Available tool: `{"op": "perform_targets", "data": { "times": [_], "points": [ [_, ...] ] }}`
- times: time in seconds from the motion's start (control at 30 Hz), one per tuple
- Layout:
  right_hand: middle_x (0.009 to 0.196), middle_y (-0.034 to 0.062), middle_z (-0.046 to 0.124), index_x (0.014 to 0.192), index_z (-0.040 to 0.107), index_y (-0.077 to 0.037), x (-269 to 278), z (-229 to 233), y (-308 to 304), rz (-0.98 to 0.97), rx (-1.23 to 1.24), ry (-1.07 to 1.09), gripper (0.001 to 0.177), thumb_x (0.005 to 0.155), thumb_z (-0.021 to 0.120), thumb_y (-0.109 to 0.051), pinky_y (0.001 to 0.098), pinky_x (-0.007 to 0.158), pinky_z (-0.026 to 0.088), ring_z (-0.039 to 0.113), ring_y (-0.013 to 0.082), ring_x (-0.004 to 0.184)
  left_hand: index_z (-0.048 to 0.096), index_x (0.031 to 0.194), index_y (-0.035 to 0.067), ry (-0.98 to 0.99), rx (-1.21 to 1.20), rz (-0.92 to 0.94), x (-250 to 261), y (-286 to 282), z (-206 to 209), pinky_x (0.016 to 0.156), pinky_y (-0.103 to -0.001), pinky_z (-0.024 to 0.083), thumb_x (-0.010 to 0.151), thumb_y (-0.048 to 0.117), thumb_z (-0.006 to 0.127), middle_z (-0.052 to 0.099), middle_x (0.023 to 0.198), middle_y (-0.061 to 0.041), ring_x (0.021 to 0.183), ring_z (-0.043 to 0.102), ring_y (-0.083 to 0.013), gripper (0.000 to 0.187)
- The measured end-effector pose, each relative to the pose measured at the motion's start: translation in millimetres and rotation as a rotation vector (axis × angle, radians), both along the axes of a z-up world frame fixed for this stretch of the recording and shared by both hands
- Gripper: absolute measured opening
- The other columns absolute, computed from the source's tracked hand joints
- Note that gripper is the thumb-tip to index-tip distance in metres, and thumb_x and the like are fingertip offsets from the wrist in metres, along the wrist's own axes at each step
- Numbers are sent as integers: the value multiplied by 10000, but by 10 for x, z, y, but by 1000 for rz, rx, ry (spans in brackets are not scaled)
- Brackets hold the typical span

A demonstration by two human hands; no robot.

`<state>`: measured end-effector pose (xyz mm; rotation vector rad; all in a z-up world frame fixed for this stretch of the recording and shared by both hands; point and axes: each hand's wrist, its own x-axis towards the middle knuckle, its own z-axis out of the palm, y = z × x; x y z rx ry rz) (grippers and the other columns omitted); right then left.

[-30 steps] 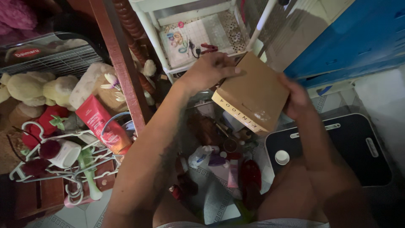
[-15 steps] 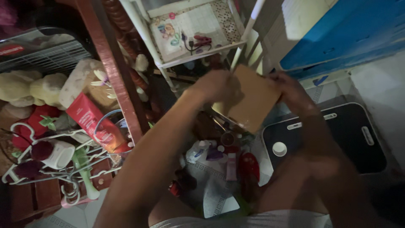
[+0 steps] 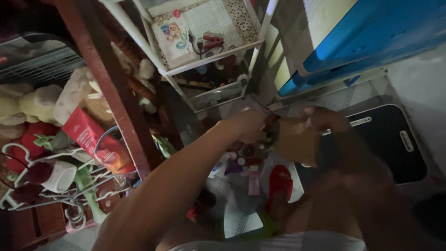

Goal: The person crouches beside a plastic drawer cart in a cluttered room, opens a cardboard box, and takes out bottles and tubes. They unscrew caps, handle small bottles and a boxed product, and place the items into the cart's drawers and shelves.

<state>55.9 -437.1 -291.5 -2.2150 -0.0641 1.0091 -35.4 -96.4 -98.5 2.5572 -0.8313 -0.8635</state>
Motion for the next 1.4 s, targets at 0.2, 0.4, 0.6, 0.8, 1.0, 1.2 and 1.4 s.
{"op": "perform_targets", "data": {
  "times": [0.2,0.4,0.6,0.8,1.0,1.2,1.4],
  "points": [
    [1094,165,682,1181,675,-89,-298,-875,-330,129,-19,-102,446,762,800,-180,422,787,507,645,291,954,757,1065,-18,78,53,151,43,25,-100,963,-436,548,869,334,719,685,1209,-253,1107,690,-371,404],
    [1150,169,682,1219,667,-100,-392,-1297,-170,250,-242,-247,438,799,751,-192,456,860,528,656,318,1028,678,1108,-70,27,21,165,69,134,-106,911,-467,537,838,310,764,624,1247,-274,1110,648,-404,473],
    [1206,173,682,1256,659,-111,-368,-1160,-188,335,-606,-411,433,836,703,-205,491,934,548,667,346,1102,619,1217,-69,108,108,224,107,168,-54,899,-460,567,914,178,656,704,1157,-260,1068,707,-384,392],
    [1152,190,686,1149,684,-63,-387,-1210,-189,387,-441,-575,492,728,800,-290,473,953,547,674,364,1081,767,1097,14,10,155,128,193,256,59,951,-457,558,878,237,688,743,1178,-205,1103,710,-362,323],
    [1014,224,676,1111,668,-3,-206,-716,40,32,30,-351,430,758,786,-219,493,763,543,681,416,919,748,1036,38,-153,102,255,261,378,169,890,-505,558,849,324,726,716,1117,-205,1065,683,-385,342],
    [1010,232,715,1133,672,-6,13,725,1280,358,172,-797,389,804,759,-196,479,741,547,704,397,888,771,1074,60,-205,99,538,470,550,242,926,-497,569,890,130,622,725,1144,-211,1065,713,-388,247],
    [987,174,732,1041,727,-78,194,1984,2624,192,339,-1104,149,940,680,-175,460,796,559,703,373,952,714,1105,50,-474,120,722,526,985,464,876,-491,579,914,141,604,719,1135,-206,1069,709,-375,239]
  ]
}}
